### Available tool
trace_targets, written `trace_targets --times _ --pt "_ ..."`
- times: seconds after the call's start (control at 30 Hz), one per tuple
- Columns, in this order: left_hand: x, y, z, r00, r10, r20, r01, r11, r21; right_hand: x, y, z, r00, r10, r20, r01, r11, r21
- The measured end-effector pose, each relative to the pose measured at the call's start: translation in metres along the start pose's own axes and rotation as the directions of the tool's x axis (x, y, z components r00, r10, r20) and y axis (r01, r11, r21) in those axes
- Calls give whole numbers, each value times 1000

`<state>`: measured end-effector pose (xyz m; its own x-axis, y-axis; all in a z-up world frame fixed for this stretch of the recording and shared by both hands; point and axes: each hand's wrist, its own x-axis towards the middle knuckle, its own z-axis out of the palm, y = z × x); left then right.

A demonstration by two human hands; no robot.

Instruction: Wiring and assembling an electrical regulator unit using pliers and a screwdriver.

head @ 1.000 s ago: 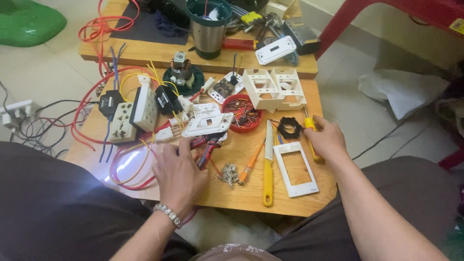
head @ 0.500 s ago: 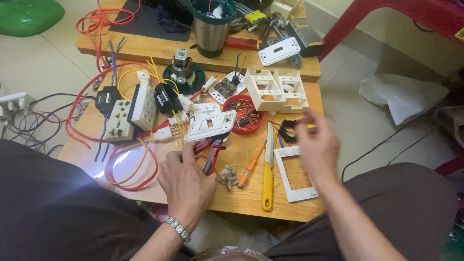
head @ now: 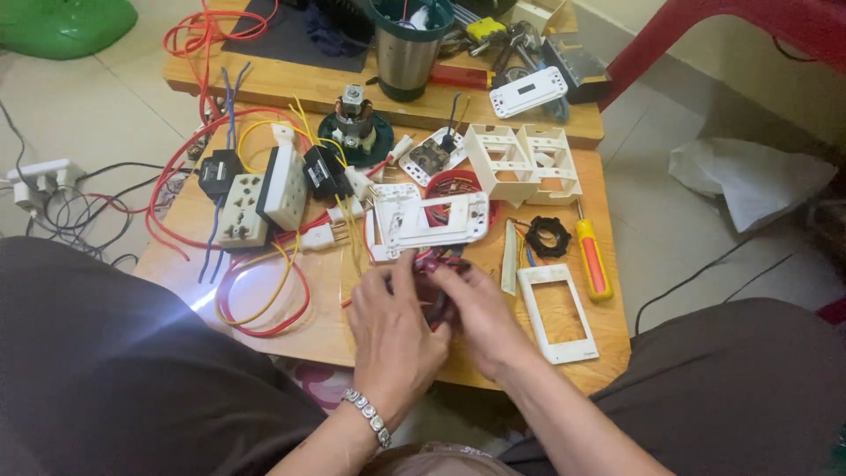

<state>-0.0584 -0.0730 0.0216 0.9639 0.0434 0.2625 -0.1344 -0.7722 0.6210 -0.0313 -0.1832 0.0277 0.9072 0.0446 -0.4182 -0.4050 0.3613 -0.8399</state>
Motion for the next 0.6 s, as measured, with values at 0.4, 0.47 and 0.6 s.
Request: trace_targets --times 0.4,0.47,0.6 --pt "17 21 -40 812 -338 477 570 639 -518 -3 -20 -3 999 23 -32 -25 998 -65" --pt "22 -2 -27 752 -409 516 657 408 -634 -4 -22 -2 999 51 -6 -52 995 -83" --pt "31 -20 -20 690 -400 603 674 51 -737 0 -18 -7 994 109 32 -103 983 -150"
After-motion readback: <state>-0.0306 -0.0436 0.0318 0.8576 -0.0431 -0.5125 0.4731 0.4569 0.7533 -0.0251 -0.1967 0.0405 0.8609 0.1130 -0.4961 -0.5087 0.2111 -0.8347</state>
